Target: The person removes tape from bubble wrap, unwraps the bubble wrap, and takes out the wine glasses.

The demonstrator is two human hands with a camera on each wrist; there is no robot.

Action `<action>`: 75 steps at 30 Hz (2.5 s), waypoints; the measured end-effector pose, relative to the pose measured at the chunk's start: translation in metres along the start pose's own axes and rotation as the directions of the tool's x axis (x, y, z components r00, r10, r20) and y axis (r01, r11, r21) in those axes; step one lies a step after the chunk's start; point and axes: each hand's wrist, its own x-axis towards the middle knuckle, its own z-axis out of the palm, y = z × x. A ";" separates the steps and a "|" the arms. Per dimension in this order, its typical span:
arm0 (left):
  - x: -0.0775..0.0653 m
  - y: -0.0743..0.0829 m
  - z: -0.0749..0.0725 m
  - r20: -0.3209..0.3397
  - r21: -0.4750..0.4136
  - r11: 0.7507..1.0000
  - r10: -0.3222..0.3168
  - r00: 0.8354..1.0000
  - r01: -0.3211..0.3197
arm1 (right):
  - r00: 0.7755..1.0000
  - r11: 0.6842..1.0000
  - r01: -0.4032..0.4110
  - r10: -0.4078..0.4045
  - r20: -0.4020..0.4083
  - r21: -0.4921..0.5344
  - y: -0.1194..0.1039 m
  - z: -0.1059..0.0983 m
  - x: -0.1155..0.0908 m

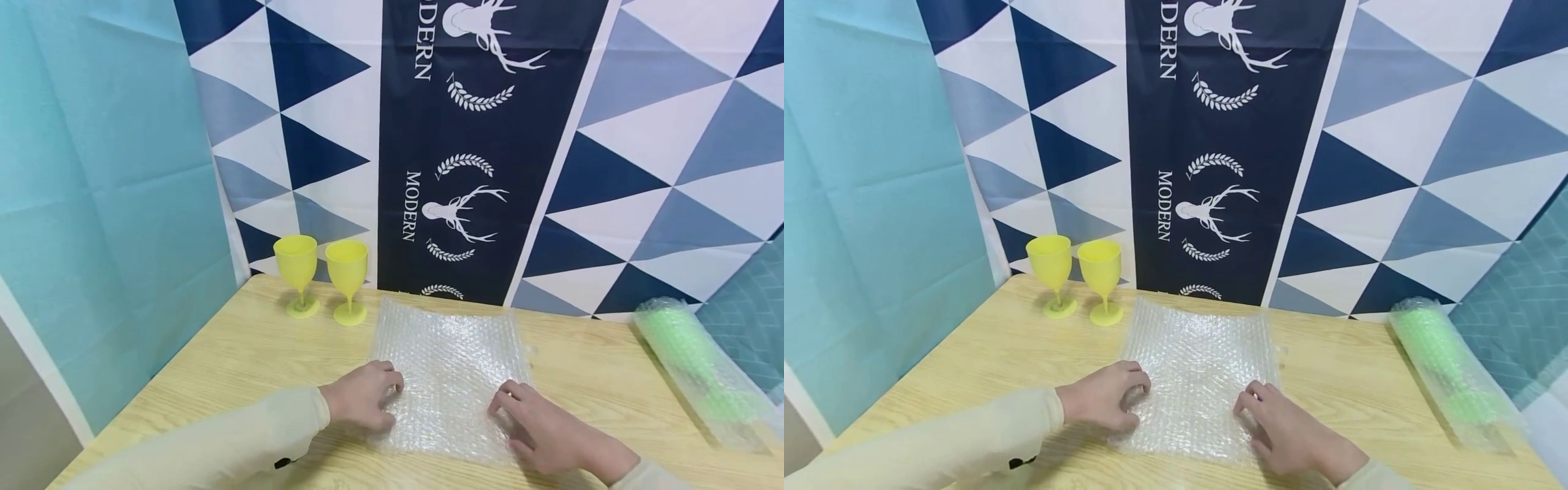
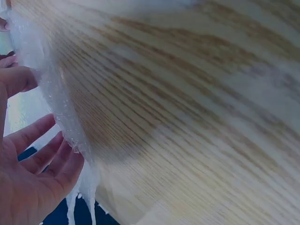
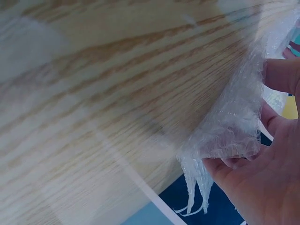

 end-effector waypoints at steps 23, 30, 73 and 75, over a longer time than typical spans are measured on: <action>0.000 0.001 0.014 -0.018 0.364 0.914 0.201 0.979 -0.181 | 0.996 0.994 0.033 -0.024 -0.080 0.107 0.011 0.005 -0.013; -0.001 -0.004 0.017 -0.053 0.343 0.917 0.238 0.970 -0.206 | 0.996 0.995 -0.079 0.081 -0.029 0.063 0.001 0.004 -0.012; 0.002 -0.004 0.020 -0.081 0.344 0.909 0.278 0.957 -0.235 | 0.936 0.937 -0.347 0.343 0.081 0.042 -0.016 -0.028 -0.035; 0.002 -0.003 0.019 -0.070 0.337 0.913 0.269 0.961 -0.231 | 0.948 0.948 -0.317 0.317 0.023 0.007 -0.016 -0.029 -0.038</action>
